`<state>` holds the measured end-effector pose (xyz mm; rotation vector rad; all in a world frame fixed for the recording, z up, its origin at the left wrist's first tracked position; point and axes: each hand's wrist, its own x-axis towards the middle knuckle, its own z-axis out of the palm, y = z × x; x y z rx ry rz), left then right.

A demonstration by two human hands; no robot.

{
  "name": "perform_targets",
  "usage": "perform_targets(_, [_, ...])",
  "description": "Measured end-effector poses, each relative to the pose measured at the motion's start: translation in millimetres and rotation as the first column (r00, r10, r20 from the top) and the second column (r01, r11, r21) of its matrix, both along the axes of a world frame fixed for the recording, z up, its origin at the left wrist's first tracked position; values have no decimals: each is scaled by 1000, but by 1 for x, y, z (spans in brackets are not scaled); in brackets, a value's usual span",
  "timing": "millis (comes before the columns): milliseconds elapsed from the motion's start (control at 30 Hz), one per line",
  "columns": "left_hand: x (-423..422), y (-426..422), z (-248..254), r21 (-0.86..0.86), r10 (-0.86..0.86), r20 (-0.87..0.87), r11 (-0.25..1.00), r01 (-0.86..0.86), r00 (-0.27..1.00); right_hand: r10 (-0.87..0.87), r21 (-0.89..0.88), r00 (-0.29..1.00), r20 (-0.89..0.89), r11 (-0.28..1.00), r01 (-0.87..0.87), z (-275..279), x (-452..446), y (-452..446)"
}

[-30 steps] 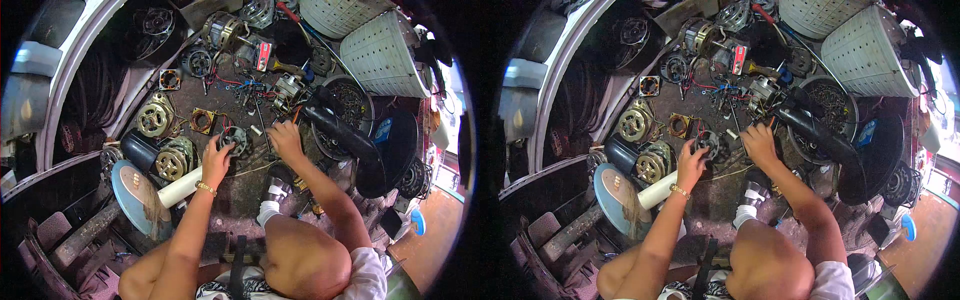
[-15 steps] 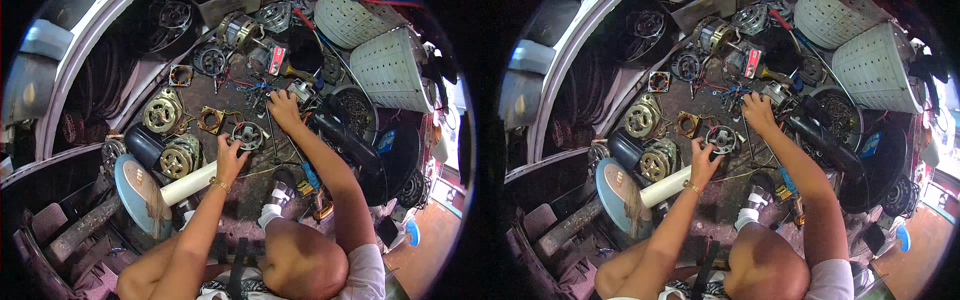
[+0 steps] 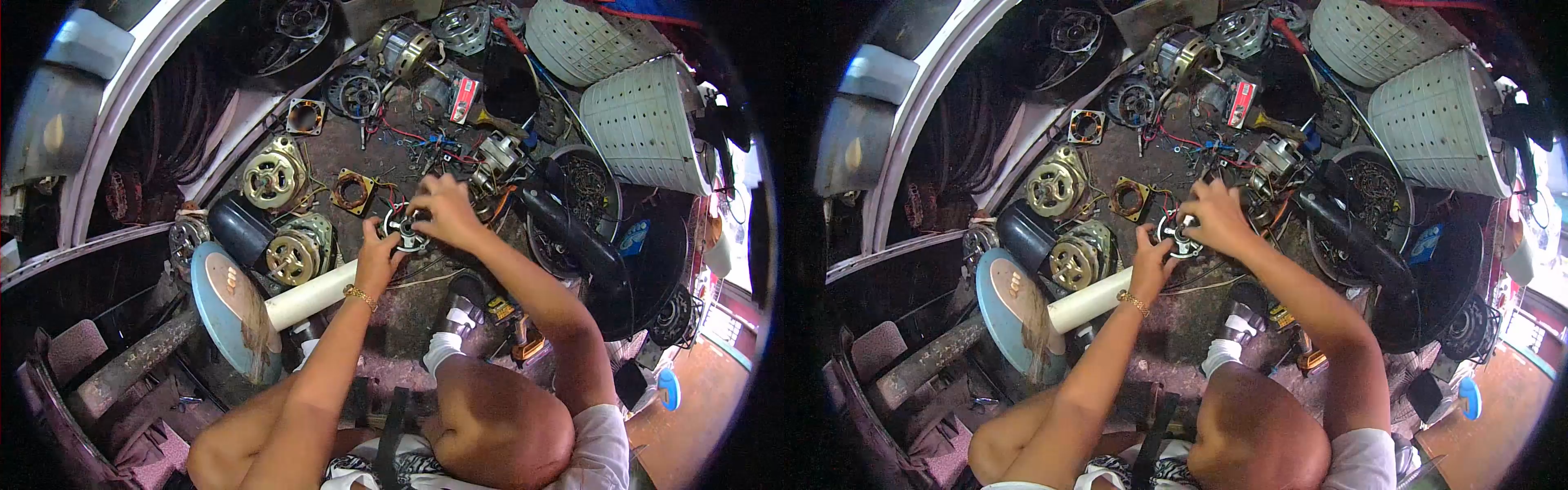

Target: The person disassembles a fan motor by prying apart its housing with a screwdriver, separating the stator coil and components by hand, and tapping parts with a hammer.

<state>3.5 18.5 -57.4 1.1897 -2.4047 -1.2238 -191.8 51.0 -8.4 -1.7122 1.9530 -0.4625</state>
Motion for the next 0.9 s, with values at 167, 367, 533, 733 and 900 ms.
perform_targets(167, [-2,-2,3,12,-11,9,1000,10,1000,-4,13,999,-44,1000,4,-21,16,4])
perform_targets(367, [-5,1,4,-18,19,-54,1000,-20,998,-34,125,999,-5,992,35,-25,9,7])
perform_targets(533, [-4,3,1,-64,16,-67,998,-20,998,-224,149,967,124,967,205,-47,17,11])
perform_targets(733, [-5,5,0,-118,5,-44,993,-10,999,-294,315,943,157,920,234,-55,15,0])
perform_targets(900, [-5,7,1,-66,20,-22,998,-22,1000,-267,275,960,82,932,236,-57,22,-5])
